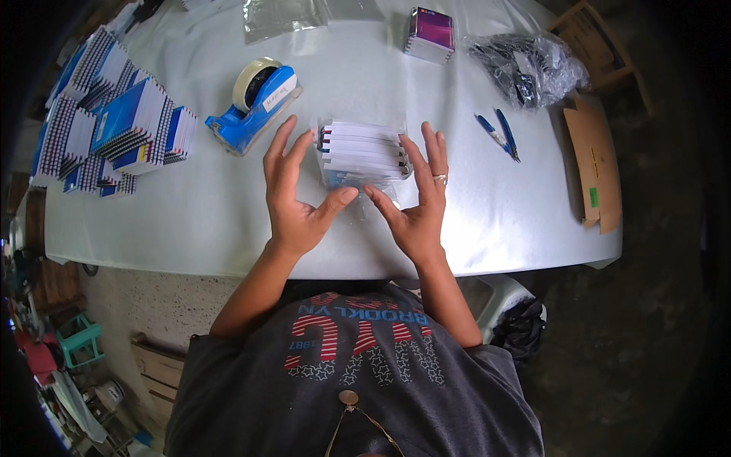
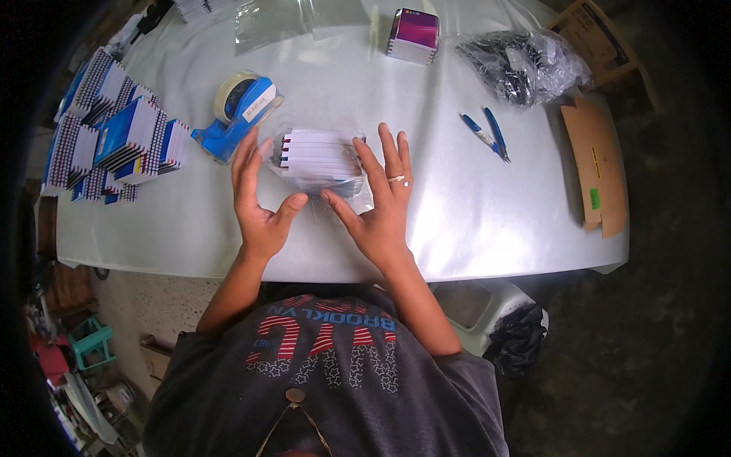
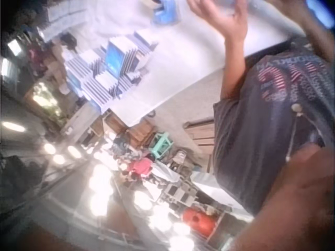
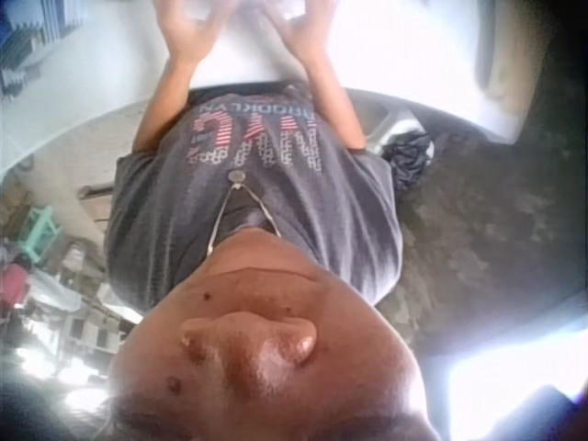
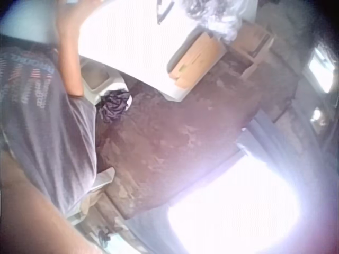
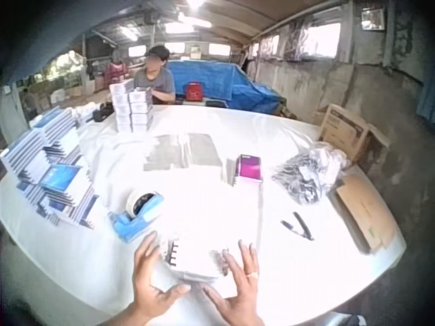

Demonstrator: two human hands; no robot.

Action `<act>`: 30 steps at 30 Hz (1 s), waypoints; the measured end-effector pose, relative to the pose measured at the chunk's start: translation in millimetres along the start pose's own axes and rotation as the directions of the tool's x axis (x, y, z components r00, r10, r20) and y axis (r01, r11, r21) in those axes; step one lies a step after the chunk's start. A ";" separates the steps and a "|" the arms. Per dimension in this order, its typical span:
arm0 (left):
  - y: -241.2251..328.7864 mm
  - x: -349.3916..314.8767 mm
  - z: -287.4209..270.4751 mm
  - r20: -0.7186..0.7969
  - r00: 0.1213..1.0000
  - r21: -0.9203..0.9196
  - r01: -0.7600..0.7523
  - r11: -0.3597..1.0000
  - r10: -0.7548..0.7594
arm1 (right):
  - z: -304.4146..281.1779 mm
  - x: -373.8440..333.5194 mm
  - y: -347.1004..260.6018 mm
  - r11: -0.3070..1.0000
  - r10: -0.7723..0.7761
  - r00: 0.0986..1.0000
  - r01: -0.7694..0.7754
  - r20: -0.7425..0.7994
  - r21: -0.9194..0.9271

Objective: The person places individual notebooks into clear plastic bags by hand and seals the bags with adhesive tape using a blue tape dispenser.

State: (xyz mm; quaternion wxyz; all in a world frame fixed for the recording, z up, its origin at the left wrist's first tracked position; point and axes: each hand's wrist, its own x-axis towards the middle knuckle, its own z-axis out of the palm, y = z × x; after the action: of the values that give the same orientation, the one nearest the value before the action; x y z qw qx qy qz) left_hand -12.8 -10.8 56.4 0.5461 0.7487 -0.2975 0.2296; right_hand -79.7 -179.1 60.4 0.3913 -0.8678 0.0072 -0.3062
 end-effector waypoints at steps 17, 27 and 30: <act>10.2 11.3 -9.0 0.279 0.952 0.231 -0.196 0.953 0.128 | -8.5 5.6 -8.3 0.983 -0.091 0.992 0.103 0.085 -0.154; 4.2 37.0 -21.5 0.318 0.938 -0.039 -0.134 0.990 0.139 | -7.1 9.1 -11.2 0.964 -0.102 0.986 0.131 0.132 -0.231; 3.3 48.9 -17.8 0.455 0.881 0.091 -0.192 0.977 0.131 | -5.9 9.6 -9.5 0.962 -0.111 0.986 0.137 0.121 -0.236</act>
State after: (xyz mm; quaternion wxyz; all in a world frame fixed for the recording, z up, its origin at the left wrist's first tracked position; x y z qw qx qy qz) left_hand 19.7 -4.1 96.7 0.3910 0.7886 -0.4601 0.1160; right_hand -77.2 -178.9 74.9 0.2617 -0.9230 -0.0306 -0.2805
